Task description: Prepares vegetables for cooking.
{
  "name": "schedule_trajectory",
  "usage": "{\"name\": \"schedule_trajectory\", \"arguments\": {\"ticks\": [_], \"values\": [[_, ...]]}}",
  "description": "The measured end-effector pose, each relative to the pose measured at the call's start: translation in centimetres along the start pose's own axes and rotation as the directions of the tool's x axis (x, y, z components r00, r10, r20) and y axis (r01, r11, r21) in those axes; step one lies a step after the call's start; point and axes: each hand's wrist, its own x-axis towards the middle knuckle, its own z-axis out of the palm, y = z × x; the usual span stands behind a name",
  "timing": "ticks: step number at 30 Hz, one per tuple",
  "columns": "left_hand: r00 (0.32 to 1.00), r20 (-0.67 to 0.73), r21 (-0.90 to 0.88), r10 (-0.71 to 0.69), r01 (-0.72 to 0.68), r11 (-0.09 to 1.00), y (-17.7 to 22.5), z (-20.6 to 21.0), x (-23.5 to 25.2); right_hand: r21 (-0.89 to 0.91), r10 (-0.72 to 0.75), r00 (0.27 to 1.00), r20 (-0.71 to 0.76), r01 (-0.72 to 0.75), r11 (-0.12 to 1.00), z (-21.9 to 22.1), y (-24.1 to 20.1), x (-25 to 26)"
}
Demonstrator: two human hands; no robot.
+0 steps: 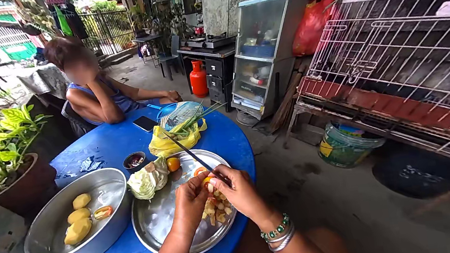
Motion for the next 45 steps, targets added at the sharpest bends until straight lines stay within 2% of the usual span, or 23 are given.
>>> {"name": "schedule_trajectory", "arguments": {"ticks": [5,11,20,26,36,45], "values": [[0.998,-0.048,0.056,0.036,-0.033,0.998,0.1,0.0,0.1,-0.054,0.001,1.000,0.014,0.000,0.999,0.0,-0.2,0.0],[0.996,-0.074,0.059,0.047,-0.043,0.997,-0.4,-0.3,0.2,-0.024,0.012,0.999,0.035,-0.011,1.000,0.0,0.0,0.0],[0.996,-0.057,-0.051,0.061,-0.064,0.997,-1.0,-0.3,0.4,0.062,0.031,0.998,0.051,-0.035,0.997,-0.2,0.5,0.0],[0.999,-0.042,-0.125,0.013,-0.018,0.992,-1.2,-0.2,0.4,0.050,0.108,0.984,0.142,-0.116,0.992,-0.7,0.3,0.2],[1.000,0.005,-0.070,-0.023,0.023,0.997,-0.8,-0.2,0.5,0.065,0.131,0.968,0.213,-0.148,0.987,-1.4,0.7,0.2],[0.999,-0.040,0.053,0.006,-0.004,0.999,-0.4,0.4,0.2,0.073,0.111,0.978,0.175,-0.125,0.989,-1.4,0.9,0.2]]}}
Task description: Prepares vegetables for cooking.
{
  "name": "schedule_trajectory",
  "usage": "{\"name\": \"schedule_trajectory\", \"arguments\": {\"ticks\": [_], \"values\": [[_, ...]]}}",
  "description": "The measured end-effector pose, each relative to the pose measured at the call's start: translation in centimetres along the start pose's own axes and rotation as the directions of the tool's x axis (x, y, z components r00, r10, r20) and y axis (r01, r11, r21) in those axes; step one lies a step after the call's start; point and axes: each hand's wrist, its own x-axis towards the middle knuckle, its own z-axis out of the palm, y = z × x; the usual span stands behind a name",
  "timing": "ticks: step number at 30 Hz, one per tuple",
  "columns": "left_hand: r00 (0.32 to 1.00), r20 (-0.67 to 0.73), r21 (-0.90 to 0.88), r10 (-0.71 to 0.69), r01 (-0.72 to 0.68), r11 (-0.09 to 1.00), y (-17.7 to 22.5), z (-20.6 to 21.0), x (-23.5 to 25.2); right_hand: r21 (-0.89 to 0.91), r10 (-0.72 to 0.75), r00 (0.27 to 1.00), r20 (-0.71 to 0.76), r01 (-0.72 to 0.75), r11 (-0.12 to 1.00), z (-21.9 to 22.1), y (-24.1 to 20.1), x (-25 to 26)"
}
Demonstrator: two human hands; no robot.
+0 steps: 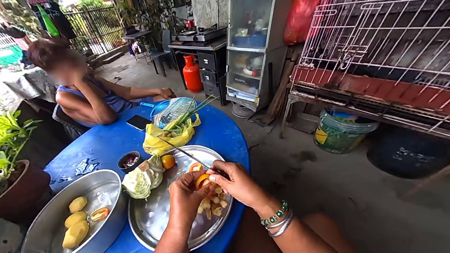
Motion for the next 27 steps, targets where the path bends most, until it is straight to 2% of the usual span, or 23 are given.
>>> {"name": "schedule_trajectory", "arguments": {"ticks": [5,8,10,13,15,21,27], "values": [[0.998,-0.023,0.152,0.062,-0.058,0.987,0.0,0.1,-0.2,-0.027,-0.031,1.000,-0.007,0.031,0.999,0.0,0.2,0.0],[0.996,0.017,0.190,0.086,-0.088,0.978,-0.1,0.1,-0.2,-0.054,-0.039,0.998,-0.059,0.036,0.998,0.1,0.3,0.0],[0.995,0.085,0.111,0.048,-0.057,0.992,-0.1,-0.1,-0.1,-0.047,-0.040,0.995,-0.092,0.036,0.998,0.2,0.6,0.1],[0.978,0.204,-0.132,-0.042,0.070,0.989,0.2,-0.6,0.2,-0.045,-0.037,0.992,-0.118,0.032,0.998,-0.1,1.0,0.1],[0.974,0.217,-0.207,-0.073,0.119,0.971,0.2,-0.6,0.2,-0.052,-0.038,0.992,-0.123,0.032,0.998,-0.2,1.1,0.0],[0.990,0.137,-0.233,-0.042,0.074,0.970,-0.3,-0.4,0.1,-0.161,-0.093,0.983,-0.159,0.067,0.985,0.5,0.7,-0.3],[0.999,0.049,-0.225,0.012,0.000,0.974,-1.1,-0.2,0.2,-0.290,-0.223,0.949,-0.222,0.155,0.945,1.5,0.2,-0.7]]}}
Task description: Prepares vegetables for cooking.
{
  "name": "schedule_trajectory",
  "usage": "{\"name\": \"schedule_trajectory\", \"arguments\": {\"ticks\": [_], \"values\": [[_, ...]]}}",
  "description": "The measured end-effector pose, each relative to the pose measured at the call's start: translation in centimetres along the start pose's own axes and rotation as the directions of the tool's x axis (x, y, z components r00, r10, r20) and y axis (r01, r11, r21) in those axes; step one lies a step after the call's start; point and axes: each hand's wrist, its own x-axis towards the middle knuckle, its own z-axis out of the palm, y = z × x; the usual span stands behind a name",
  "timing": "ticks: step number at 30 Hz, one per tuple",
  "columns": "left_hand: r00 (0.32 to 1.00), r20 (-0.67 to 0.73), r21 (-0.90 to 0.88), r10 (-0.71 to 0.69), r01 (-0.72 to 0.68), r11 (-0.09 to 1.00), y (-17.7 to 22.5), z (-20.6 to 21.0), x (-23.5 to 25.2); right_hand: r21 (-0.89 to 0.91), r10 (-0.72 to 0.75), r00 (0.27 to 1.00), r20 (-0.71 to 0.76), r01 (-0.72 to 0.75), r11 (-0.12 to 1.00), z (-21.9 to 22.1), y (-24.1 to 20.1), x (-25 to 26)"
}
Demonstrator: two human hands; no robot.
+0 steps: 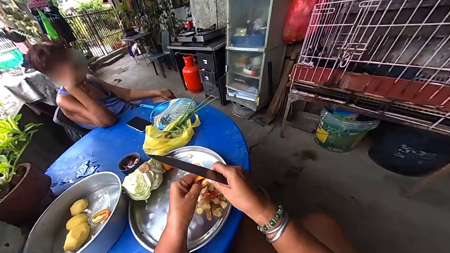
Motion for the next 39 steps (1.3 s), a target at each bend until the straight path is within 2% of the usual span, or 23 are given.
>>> {"name": "schedule_trajectory", "arguments": {"ticks": [5,13,23,30,39], "values": [[0.999,-0.033,0.013,0.012,-0.011,1.000,-0.1,-0.2,0.1,-0.038,-0.011,1.000,-0.007,0.011,0.999,0.4,-0.4,-0.3],[0.994,-0.111,-0.026,-0.012,0.009,1.000,-0.1,-0.2,0.2,-0.003,-0.016,1.000,0.024,0.016,1.000,0.3,-0.9,-0.4],[0.995,-0.094,-0.061,0.017,-0.023,0.998,-0.1,-0.1,0.2,0.150,0.006,0.998,0.070,-0.017,0.988,0.1,-0.2,0.1],[0.994,-0.074,0.021,0.080,-0.079,0.997,0.1,0.0,0.1,0.228,0.019,0.996,0.084,-0.038,0.973,-0.2,0.3,0.2],[0.983,-0.067,0.257,0.172,-0.149,0.955,0.6,0.6,-0.1,0.300,0.072,0.990,0.122,-0.106,0.948,-0.8,0.6,0.3]]}}
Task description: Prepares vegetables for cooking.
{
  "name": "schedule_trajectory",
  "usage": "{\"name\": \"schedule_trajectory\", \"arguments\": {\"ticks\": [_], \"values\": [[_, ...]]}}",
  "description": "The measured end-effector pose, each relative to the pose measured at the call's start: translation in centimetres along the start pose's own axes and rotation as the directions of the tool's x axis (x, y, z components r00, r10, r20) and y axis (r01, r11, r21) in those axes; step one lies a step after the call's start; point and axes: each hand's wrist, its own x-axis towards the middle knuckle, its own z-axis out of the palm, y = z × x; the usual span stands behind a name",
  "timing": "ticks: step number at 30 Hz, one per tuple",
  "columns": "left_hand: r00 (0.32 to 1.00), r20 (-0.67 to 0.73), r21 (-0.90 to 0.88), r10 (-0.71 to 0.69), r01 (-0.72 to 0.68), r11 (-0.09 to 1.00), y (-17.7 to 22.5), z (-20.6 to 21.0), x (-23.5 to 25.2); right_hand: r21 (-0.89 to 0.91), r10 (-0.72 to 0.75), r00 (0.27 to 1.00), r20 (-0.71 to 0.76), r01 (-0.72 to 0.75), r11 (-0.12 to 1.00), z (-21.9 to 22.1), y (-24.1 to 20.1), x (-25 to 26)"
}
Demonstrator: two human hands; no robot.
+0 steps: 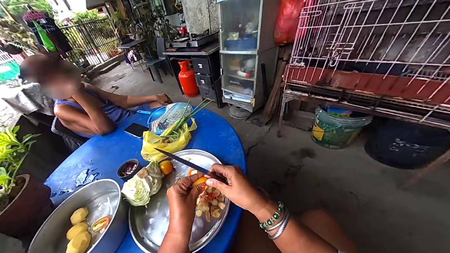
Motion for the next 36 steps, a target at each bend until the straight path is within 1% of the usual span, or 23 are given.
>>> {"name": "schedule_trajectory", "arguments": {"ticks": [4,8,12,15,19,22,28,31,33,36], "values": [[1.000,0.005,-0.040,0.013,-0.013,0.999,-0.3,-0.1,0.1,0.009,0.010,1.000,0.008,-0.010,1.000,-0.1,0.0,-0.1],[1.000,0.016,-0.026,0.023,-0.023,0.999,-0.4,-0.1,0.0,0.003,0.028,0.999,0.015,-0.028,1.000,-0.2,0.0,-0.1],[0.998,0.070,0.032,0.004,-0.007,0.999,-0.1,-0.2,0.0,-0.008,0.035,0.999,0.023,-0.035,0.999,-0.4,0.5,-0.1],[0.997,0.076,0.092,-0.003,-0.004,0.996,-0.1,0.0,-0.1,0.018,0.081,0.993,0.080,-0.082,0.996,-0.8,0.7,-0.1],[0.996,0.086,0.143,0.033,-0.045,0.989,0.2,0.3,-0.2,0.112,0.122,0.985,0.125,-0.136,0.984,-1.3,0.6,0.1],[0.995,0.084,0.206,0.049,-0.065,0.976,0.4,0.4,-0.3,0.097,0.132,0.982,0.134,-0.145,0.985,-1.3,0.5,0.1],[0.988,0.062,0.317,0.139,-0.152,0.936,0.5,0.6,-0.4,0.021,0.040,0.997,0.072,-0.042,0.999,-0.9,1.2,0.3],[0.985,0.069,0.343,0.159,-0.174,0.923,0.5,0.7,-0.4,-0.004,0.030,0.999,0.020,-0.030,1.000,-0.7,1.0,0.3],[0.986,0.093,0.309,0.137,-0.159,0.938,0.4,0.8,-0.3,0.009,0.041,0.999,-0.010,-0.041,0.999,-0.6,1.2,0.4],[0.990,0.128,0.228,0.060,-0.088,0.970,0.6,0.7,-0.2,0.040,0.052,0.998,-0.041,-0.050,0.998,-0.7,1.5,0.4]]}}
